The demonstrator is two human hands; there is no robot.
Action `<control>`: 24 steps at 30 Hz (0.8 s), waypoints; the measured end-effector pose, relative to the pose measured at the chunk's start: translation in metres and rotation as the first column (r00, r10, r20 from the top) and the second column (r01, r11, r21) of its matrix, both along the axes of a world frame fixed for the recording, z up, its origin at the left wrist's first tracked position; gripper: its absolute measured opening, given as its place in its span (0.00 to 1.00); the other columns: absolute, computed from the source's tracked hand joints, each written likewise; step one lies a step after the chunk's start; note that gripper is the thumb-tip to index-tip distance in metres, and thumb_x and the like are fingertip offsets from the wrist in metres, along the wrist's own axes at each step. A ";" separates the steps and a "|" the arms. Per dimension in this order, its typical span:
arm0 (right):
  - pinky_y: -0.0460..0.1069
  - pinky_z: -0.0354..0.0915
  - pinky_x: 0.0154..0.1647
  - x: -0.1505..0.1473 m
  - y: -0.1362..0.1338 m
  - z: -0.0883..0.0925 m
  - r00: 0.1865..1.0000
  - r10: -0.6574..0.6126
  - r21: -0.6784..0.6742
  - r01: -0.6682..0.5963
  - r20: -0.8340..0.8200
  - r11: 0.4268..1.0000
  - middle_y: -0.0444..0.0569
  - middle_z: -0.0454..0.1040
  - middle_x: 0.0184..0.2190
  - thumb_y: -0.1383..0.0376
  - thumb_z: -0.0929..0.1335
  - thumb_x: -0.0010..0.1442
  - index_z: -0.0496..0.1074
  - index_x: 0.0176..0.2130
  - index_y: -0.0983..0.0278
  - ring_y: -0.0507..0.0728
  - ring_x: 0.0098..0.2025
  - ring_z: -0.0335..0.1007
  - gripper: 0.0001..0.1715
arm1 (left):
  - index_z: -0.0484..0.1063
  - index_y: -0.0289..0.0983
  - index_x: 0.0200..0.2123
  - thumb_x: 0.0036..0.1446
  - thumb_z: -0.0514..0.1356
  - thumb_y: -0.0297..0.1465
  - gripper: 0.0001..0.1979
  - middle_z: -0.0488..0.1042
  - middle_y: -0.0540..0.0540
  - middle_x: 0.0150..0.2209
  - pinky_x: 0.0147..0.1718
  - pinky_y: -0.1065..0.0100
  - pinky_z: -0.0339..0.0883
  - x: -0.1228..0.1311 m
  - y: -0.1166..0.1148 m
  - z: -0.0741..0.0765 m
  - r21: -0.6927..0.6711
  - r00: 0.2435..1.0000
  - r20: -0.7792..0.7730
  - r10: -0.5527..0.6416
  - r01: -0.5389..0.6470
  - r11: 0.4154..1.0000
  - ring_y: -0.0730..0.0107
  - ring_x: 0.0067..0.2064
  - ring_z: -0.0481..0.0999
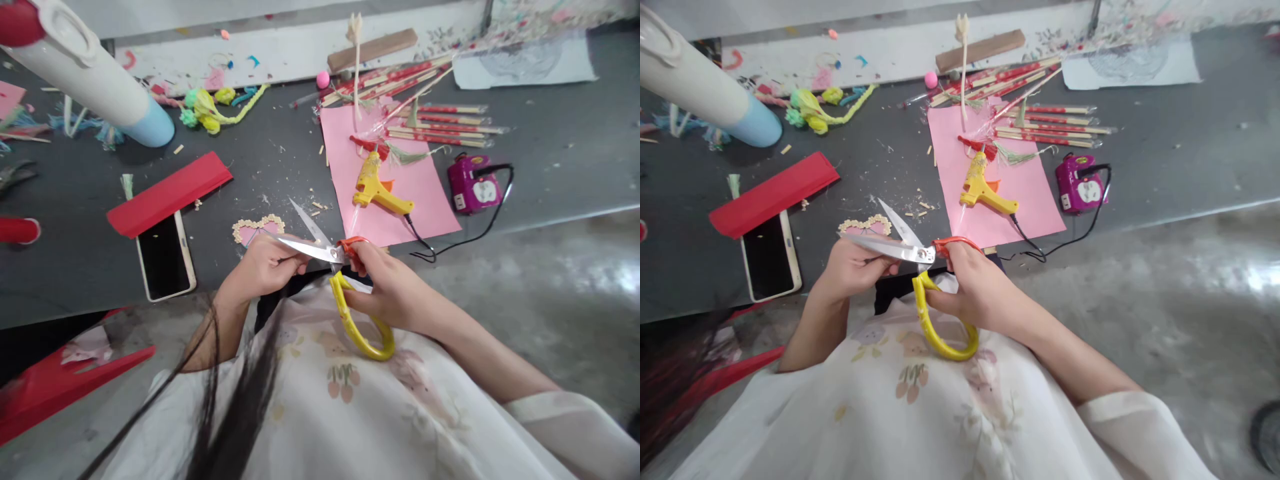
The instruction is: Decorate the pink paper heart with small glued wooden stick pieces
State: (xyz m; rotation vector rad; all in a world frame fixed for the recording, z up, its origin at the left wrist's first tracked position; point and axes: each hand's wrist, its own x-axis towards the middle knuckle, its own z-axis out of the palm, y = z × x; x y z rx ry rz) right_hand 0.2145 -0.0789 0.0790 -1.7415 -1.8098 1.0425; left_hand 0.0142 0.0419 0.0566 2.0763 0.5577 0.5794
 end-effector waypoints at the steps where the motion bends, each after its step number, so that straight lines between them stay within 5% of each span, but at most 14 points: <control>1: 0.53 0.67 0.40 0.000 0.000 0.000 1.000 0.001 -0.002 -0.001 0.004 1.000 0.53 0.71 0.40 0.60 0.69 0.57 0.60 0.41 0.61 0.60 0.42 0.70 0.15 | 0.71 0.34 0.19 0.54 0.54 0.20 0.14 0.71 0.55 0.18 0.21 0.79 0.60 0.000 0.001 0.001 0.017 1.000 -0.005 -0.008 0.008 1.000 0.81 0.20 0.69; 9: 0.49 0.60 0.31 0.000 0.001 0.005 0.997 0.019 -0.051 -0.015 0.071 0.999 0.47 0.67 0.32 0.58 0.69 0.57 0.58 0.37 0.61 0.56 0.32 0.65 0.16 | 0.69 0.35 0.19 0.54 0.55 0.18 0.15 0.72 0.55 0.19 0.23 0.79 0.60 -0.001 0.007 0.004 0.140 0.998 -0.001 -0.069 0.068 0.988 0.82 0.22 0.70; 15: 0.49 0.60 0.34 -0.002 0.002 0.002 0.997 -0.070 -0.065 0.071 0.021 0.995 0.46 0.67 0.32 0.57 0.68 0.56 0.61 0.40 0.62 0.54 0.32 0.64 0.16 | 0.72 0.35 0.19 0.60 0.58 0.22 0.16 0.75 0.55 0.19 0.25 0.79 0.63 0.001 0.008 0.001 0.223 0.999 0.046 -0.007 -0.003 0.975 0.81 0.22 0.72; 24: 0.50 0.62 0.35 -0.003 0.001 -0.003 0.988 -0.153 -0.114 0.151 -0.005 0.982 0.46 0.68 0.34 0.54 0.67 0.56 0.62 0.42 0.62 0.55 0.34 0.64 0.19 | 0.78 0.36 0.32 0.64 0.59 0.33 0.11 0.82 0.48 0.31 0.35 0.75 0.69 0.004 0.000 -0.003 0.529 0.987 0.009 0.160 -0.140 0.837 0.73 0.34 0.80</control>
